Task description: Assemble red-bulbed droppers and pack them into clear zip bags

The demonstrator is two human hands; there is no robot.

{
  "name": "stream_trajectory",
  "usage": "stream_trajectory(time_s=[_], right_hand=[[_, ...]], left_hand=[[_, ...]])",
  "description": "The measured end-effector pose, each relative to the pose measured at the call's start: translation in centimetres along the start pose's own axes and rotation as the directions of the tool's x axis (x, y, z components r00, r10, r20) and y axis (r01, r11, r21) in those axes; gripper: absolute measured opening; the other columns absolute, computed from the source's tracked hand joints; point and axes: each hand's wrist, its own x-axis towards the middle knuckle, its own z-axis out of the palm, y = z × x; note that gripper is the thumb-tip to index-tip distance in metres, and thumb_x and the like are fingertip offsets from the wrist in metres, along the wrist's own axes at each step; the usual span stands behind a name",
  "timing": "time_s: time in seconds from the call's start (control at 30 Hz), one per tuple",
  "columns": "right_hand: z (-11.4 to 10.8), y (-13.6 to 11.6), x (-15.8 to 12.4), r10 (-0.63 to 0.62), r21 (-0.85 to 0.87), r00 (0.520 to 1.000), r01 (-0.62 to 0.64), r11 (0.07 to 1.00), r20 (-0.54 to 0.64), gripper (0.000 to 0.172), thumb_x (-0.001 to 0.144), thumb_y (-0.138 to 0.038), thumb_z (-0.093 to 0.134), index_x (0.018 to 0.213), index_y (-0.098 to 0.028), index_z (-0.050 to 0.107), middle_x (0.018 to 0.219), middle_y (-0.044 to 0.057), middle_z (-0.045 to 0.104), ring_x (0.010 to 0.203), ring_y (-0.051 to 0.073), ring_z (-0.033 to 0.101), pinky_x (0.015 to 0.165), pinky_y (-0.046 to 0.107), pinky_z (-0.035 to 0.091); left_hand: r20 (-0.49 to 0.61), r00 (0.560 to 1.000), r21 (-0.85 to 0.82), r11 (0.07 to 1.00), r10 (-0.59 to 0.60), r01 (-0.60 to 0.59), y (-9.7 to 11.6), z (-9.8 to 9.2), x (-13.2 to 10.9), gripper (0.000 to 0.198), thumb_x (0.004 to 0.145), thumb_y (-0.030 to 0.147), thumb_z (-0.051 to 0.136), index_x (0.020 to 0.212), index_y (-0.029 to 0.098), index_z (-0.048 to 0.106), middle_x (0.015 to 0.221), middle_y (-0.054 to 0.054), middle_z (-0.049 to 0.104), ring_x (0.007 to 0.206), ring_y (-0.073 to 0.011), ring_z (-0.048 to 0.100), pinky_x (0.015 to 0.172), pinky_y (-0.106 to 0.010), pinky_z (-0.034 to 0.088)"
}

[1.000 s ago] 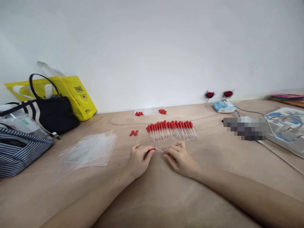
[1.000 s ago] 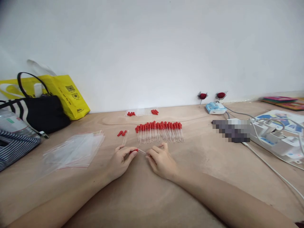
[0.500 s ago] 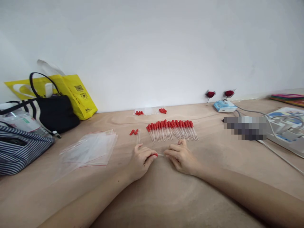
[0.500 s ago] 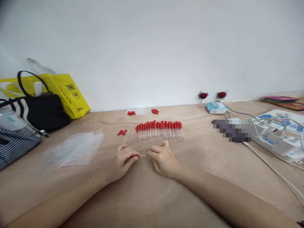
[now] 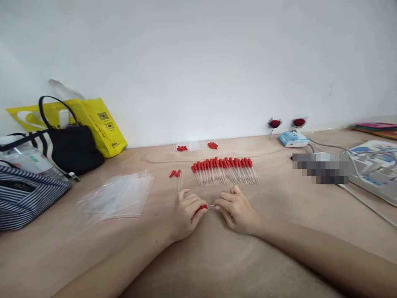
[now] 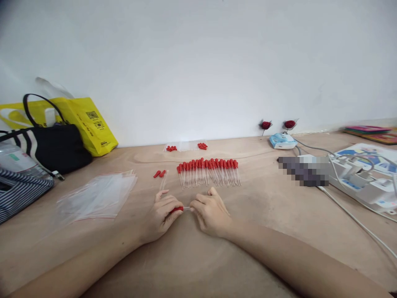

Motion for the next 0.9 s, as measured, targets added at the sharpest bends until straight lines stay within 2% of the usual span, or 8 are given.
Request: stream_trajectory(time_s=[0.17, 0.37, 0.5, 0.57, 0.63, 0.7, 0.83, 0.9], right_hand=[[0.2, -0.1, 0.2, 0.039, 0.033, 0.999, -0.039, 0.999, 0.014, 0.024, 0.086, -0.016, 0.035, 0.079, -0.016, 0.057, 0.069, 0.003, 0.056, 0.06, 0.012, 0.043, 0.065, 0.029, 0.022], [-0.1, -0.1, 0.6, 0.158, 0.14, 0.987, -0.16, 0.977, 0.021, 0.021, 0.089, -0.02, 0.036, 0.086, -0.018, 0.057, 0.076, 0.002, 0.061, 0.071, 0.013, 0.051, 0.066, 0.028, 0.024], [-0.5, -0.2, 0.4, 0.133, 0.102, 0.991, -0.135, 0.986, 0.033, 0.019, 0.087, -0.024, 0.041, 0.085, -0.019, 0.059, 0.075, 0.001, 0.063, 0.07, 0.013, 0.051, 0.066, 0.029, 0.024], [-0.6, -0.2, 0.3, 0.135, 0.093, 0.99, -0.138, 0.986, 0.029, 0.017, 0.086, -0.026, 0.044, 0.085, -0.019, 0.06, 0.074, 0.001, 0.063, 0.069, 0.013, 0.05, 0.066, 0.029, 0.023], [-0.6, -0.2, 0.3, 0.169, 0.113, 0.986, -0.169, 0.979, 0.006, 0.017, 0.086, -0.025, 0.044, 0.08, -0.019, 0.059, 0.07, 0.0, 0.063, 0.067, 0.013, 0.048, 0.066, 0.029, 0.023], [-0.5, -0.3, 0.4, 0.21, 0.138, 0.977, -0.206, 0.969, -0.018, 0.022, 0.086, -0.025, 0.042, 0.072, -0.018, 0.058, 0.062, -0.001, 0.061, 0.063, 0.012, 0.046, 0.066, 0.029, 0.022], [-0.4, -0.3, 0.5, 0.213, 0.127, 0.977, -0.207, 0.97, -0.036, 0.024, 0.086, -0.028, 0.043, 0.071, -0.018, 0.059, 0.061, -0.001, 0.061, 0.061, 0.012, 0.045, 0.066, 0.03, 0.021], [-0.4, -0.4, 0.5, 0.187, 0.075, 0.981, -0.183, 0.98, -0.05, 0.024, 0.086, -0.027, 0.042, 0.073, -0.018, 0.061, 0.063, 0.0, 0.062, 0.062, 0.012, 0.045, 0.066, 0.031, 0.02]], left_hand=[[0.015, 1.0, -0.036, 0.999, -0.024, 0.024, 0.1, -0.2, 0.3, 0.019, 0.086, 0.022, 0.038, 0.08, 0.019, 0.056, 0.073, 0.001, 0.063, 0.071, -0.0132, 0.056, 0.092, -0.041, 0.021], [-0.029, 0.972, -0.187, 0.956, -0.235, 0.225, -0.3, -1.1, 1.0, 0.015, 0.081, 0.03, 0.048, 0.083, 0.019, 0.059, 0.077, -0.001, 0.065, 0.074, -0.0152, 0.057, 0.079, -0.033, 0.037], [0.063, 0.961, -0.347, 0.897, -0.27, 0.275, -0.9, -2.0, 1.1, 0.016, 0.079, 0.029, 0.051, 0.077, 0.019, 0.063, 0.075, -0.002, 0.066, 0.072, -0.0154, 0.058, 0.072, -0.03, 0.043], [0.086, 0.933, -0.448, 0.823, -0.349, 0.349, -1.3, -2.4, 1.2, 0.018, 0.078, 0.031, 0.051, 0.078, 0.018, 0.064, 0.076, -0.002, 0.066, 0.072, -0.0154, 0.059, 0.07, -0.028, 0.044], [0.05, 0.873, -0.555, 0.713, -0.485, 0.428, -1.5, -2.5, 1.3, 0.021, 0.077, 0.034, 0.053, 0.087, 0.017, 0.062, 0.076, -0.002, 0.064, 0.073, -0.0148, 0.059, 0.069, -0.027, 0.046], [0.02, 0.819, -0.647, 0.617, -0.573, 0.448, -1.6, -2.3, 1.5, 0.027, 0.075, 0.035, 0.055, 0.094, 0.017, 0.058, 0.074, -0.001, 0.061, 0.072, -0.0138, 0.059, 0.07, -0.027, 0.046], [0.128, 0.821, -0.73, 0.507, -0.557, 0.458, -0.8, -1.3, 1.5, 0.023, 0.075, 0.035, 0.057, 0.087, 0.015, 0.055, 0.07, 0.0, 0.059, 0.072, -0.0133, 0.059, 0.074, -0.029, 0.047], [0.161, 0.776, -0.791, 0.39, -0.61, 0.471, -0.3, -1.0, 1.6, 0.022, 0.077, 0.031, 0.056, 0.093, 0.016, 0.05, 0.07, 0.001, 0.057, 0.072, -0.0129, 0.061, 0.076, -0.031, 0.048]])
